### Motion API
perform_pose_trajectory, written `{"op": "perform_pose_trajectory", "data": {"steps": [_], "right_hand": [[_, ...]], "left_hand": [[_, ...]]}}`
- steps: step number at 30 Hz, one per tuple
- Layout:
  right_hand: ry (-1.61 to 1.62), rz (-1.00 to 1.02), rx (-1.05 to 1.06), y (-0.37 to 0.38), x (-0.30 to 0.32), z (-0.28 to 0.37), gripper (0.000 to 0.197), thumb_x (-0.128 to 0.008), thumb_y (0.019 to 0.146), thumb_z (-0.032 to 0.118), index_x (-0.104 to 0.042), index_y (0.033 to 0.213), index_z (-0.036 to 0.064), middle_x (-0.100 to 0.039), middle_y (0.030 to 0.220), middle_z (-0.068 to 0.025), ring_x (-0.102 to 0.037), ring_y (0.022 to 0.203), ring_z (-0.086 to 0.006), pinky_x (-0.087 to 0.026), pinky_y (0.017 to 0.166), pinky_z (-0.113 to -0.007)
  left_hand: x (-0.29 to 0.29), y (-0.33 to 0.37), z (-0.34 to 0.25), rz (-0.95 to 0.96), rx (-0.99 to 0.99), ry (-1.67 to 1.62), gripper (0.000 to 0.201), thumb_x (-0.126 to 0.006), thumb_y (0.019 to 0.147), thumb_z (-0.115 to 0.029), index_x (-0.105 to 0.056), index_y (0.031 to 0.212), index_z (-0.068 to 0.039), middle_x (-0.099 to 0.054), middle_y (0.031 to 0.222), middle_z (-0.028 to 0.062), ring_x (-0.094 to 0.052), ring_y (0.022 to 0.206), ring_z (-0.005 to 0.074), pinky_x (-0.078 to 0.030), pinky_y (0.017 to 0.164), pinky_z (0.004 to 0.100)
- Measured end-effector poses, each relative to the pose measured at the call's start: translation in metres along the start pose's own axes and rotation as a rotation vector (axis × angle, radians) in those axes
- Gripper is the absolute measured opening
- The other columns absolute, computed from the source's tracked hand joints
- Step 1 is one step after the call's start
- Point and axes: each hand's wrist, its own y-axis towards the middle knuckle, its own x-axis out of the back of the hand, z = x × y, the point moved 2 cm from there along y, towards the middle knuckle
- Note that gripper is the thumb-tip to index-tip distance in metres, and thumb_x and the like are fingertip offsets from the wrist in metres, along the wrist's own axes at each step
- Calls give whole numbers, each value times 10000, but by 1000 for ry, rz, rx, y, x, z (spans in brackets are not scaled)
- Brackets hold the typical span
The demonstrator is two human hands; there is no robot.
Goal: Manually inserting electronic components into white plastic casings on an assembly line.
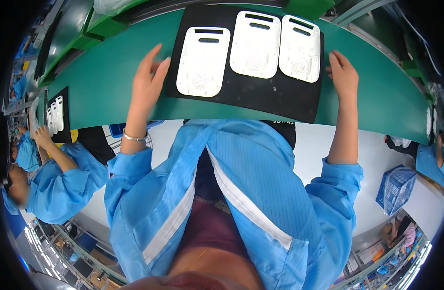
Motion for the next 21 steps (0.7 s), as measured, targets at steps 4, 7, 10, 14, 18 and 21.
{"op": "perform_pose_trajectory", "data": {"steps": [4,7,10,14,18,21], "right_hand": [[364,265,-133,-9,-6,11,438,-549,887,275,-525,1245,24,-627,1042,-63,-565,743,-109,-495,674,-236],[465,435,-105,-7,-12,17,463,-584,864,229,-499,1265,14,-610,1023,-92,-590,746,-121,-515,638,-243],[505,589,-98,-21,-15,39,475,-581,867,218,-476,1280,7,-594,984,-86,-593,745,-126,-516,642,-239],[664,869,-41,-11,-9,41,565,-574,870,201,-356,1356,14,-519,1055,-103,-625,815,-194,-535,685,-273],[857,1075,-2,1,-4,22,585,-569,867,154,-310,1376,25,-508,1106,-130,-612,888,-223,-531,749,-300],[981,1210,89,7,-1,16,624,-606,842,150,-311,1379,30,-432,1268,-179,-577,994,-227,-494,825,-304]], "left_hand": [[12,-25,8,12,123,-113,392,-605,867,-185,-525,1212,-15,-642,927,105,-597,746,124,-485,675,247],[26,-37,11,-49,176,-82,370,-597,867,-160,-535,1203,-19,-644,868,82,-575,698,115,-471,644,235],[47,-48,13,-138,257,-15,372,-587,864,-165,-534,1206,-29,-653,903,90,-571,701,123,-474,666,254],[44,-73,-23,-320,367,150,395,-573,860,-171,-516,1222,-22,-643,1014,138,-620,903,241,-474,802,319],[-16,-88,-120,-614,145,339,370,-559,855,-106,-513,1208,-7,-579,1156,173,-552,1086,294,-427,911,350],[-94,-93,-204,-562,139,256,318,-564,816,-52,-564,1134,-41,-616,1047,164,-607,940,320,-479,809,379]]}}
